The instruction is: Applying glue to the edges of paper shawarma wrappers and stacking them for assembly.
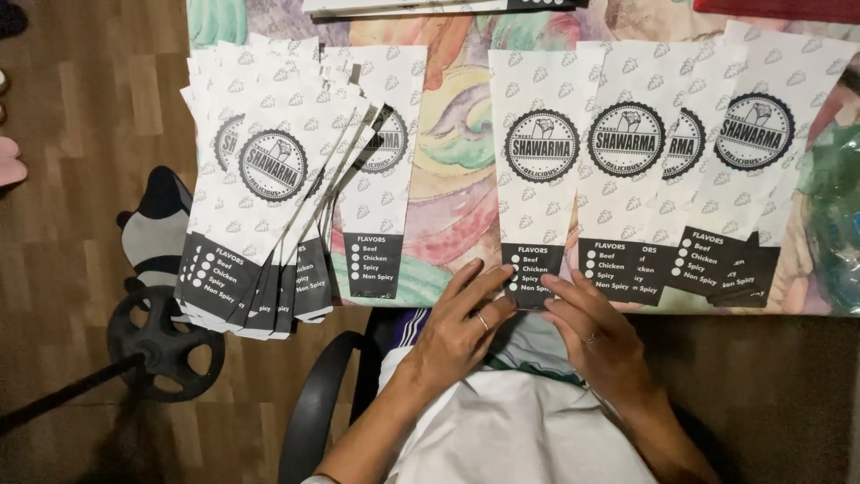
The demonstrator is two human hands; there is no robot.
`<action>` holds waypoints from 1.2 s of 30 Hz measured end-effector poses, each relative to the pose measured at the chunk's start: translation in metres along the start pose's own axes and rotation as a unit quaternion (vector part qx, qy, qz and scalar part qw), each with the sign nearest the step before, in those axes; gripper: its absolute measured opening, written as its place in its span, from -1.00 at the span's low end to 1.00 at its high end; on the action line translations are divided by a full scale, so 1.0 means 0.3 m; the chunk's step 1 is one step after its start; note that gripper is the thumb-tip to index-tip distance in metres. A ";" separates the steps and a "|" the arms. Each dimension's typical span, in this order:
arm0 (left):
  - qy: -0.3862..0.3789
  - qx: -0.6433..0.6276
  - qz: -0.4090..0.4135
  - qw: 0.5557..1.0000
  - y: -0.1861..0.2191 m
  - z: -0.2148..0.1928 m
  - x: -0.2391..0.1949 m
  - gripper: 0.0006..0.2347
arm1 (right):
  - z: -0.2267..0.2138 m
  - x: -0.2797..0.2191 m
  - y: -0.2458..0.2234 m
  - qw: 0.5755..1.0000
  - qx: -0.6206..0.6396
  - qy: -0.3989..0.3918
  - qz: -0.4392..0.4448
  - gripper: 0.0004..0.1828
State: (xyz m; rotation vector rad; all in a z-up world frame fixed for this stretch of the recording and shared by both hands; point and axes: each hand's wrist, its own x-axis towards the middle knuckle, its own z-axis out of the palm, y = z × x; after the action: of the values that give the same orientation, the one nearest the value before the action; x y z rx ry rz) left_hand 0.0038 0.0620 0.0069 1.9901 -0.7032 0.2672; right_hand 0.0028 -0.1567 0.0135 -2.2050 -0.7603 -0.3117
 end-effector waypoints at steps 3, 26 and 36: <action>0.001 -0.005 0.009 1.000 -0.006 0.002 -0.005 -0.94 | -0.008 0.010 -0.013 1.000 0.009 0.008 -0.003 -0.63; 0.110 -0.026 -0.209 0.971 0.076 0.067 0.065 -0.93 | 0.037 0.072 -0.075 0.978 0.042 0.082 0.186 -0.84; 0.093 -0.034 -0.217 0.971 0.081 0.055 0.071 -0.92 | 0.026 0.071 -0.061 0.974 0.063 0.084 0.198 -0.95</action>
State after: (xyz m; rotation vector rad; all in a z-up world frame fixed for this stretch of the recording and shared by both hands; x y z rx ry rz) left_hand 0.0054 0.0314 0.0260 1.9656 -0.1459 0.1605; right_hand 0.0084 -0.1321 0.0284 -2.1185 -0.2311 -0.2358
